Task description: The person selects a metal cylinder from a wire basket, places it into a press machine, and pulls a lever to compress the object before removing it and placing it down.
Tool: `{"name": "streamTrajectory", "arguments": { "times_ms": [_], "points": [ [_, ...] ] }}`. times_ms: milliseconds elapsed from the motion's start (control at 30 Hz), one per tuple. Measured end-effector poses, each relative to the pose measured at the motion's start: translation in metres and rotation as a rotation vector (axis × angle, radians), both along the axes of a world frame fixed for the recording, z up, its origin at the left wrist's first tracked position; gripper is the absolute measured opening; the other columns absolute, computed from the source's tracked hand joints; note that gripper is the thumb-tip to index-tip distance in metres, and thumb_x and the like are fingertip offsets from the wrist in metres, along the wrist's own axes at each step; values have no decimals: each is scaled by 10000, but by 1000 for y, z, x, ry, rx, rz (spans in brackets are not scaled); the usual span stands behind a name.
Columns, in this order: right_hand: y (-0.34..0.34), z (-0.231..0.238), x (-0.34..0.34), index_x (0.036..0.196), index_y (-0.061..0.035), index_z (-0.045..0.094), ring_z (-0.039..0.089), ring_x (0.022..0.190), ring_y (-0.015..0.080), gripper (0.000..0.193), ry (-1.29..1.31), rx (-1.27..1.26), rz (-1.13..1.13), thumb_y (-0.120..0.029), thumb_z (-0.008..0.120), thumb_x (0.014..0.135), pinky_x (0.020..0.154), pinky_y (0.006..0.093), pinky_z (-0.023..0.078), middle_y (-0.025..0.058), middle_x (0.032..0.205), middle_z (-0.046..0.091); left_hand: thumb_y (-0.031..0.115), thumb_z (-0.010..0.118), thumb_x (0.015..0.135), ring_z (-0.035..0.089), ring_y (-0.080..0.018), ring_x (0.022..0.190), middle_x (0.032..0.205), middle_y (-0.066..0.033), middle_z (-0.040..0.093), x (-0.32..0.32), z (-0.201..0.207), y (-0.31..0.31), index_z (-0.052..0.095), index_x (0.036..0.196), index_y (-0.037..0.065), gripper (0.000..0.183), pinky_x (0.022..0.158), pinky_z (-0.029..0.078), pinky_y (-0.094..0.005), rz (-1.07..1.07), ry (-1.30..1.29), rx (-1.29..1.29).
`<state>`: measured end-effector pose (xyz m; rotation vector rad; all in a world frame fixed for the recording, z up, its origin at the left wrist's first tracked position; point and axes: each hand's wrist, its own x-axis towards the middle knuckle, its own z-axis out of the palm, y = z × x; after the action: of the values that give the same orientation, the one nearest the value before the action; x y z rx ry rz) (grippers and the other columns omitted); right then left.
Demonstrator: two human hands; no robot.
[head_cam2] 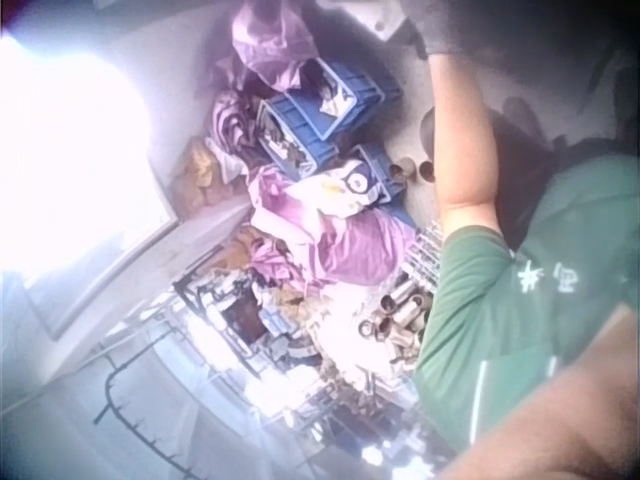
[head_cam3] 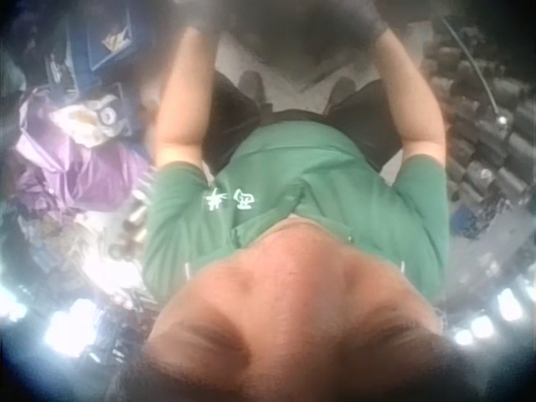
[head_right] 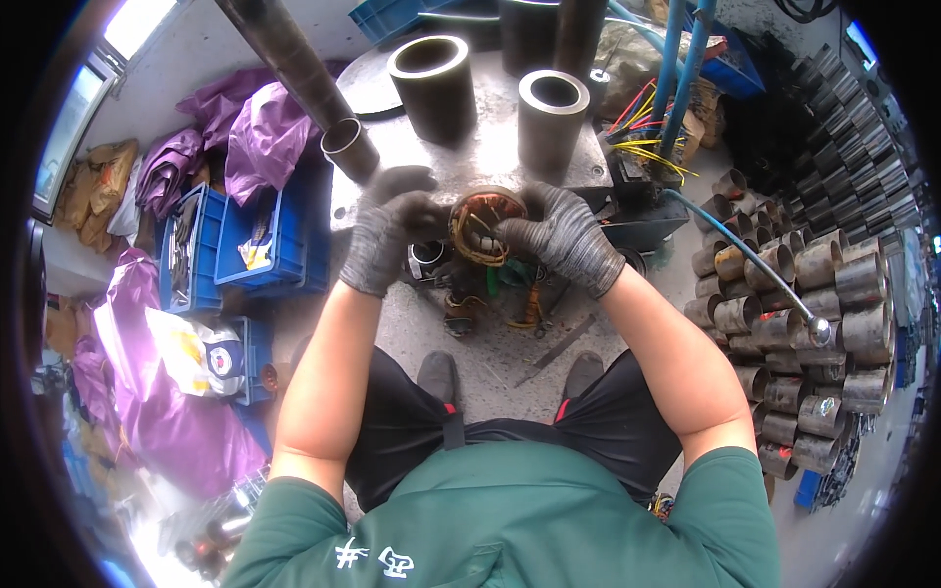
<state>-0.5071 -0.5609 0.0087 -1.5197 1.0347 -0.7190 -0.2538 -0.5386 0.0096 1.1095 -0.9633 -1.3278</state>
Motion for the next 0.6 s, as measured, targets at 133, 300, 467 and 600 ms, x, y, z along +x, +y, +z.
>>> {"name": "streamTrajectory", "arguments": {
  "times_ms": [133, 300, 467, 600],
  "points": [
    [-1, 8, -4, 1117, 20, 733, 693, 884, 146, 426, 125, 16, -17, -317, 839, 878, 840, 334, 573, 87, 949, 755, -196, 410, 848, 716, -215, 1030, 1177, -136, 669, 36, -28, -42, 599, 1270, 40, 520, 924, 617, -313, 257, -271, -272],
    [-17, -13, -38, 1088, 37, 732, 702, 877, 192, 473, 317, -38, 24, -360, 841, 855, 817, 365, 564, 154, 919, 748, -142, 498, 773, 665, -376, 1091, 1097, -213, 669, 49, -46, -70, 637, 1153, 30, 440, 978, 533, -454, 377, -1086, -614],
    [-29, -34, -100, 1055, 29, 742, 740, 902, 338, 499, 862, -146, 221, -409, 796, 823, 828, 424, 570, 247, 960, 752, 52, 699, 840, 672, -406, 934, 1002, -202, 685, 54, -78, -90, 674, 1073, 33, 235, 893, 537, -491, 442, -1105, -615],
    [8, -65, -212, 975, -12, 760, 734, 658, 236, 451, 924, 220, 39, -434, 760, 817, 640, 388, 586, 126, 734, 745, 221, 742, 949, 708, -356, 821, 911, -186, 726, 51, -77, -101, 698, 977, 17, 211, 796, 548, -444, 301, -1146, -452]
  ]
}}
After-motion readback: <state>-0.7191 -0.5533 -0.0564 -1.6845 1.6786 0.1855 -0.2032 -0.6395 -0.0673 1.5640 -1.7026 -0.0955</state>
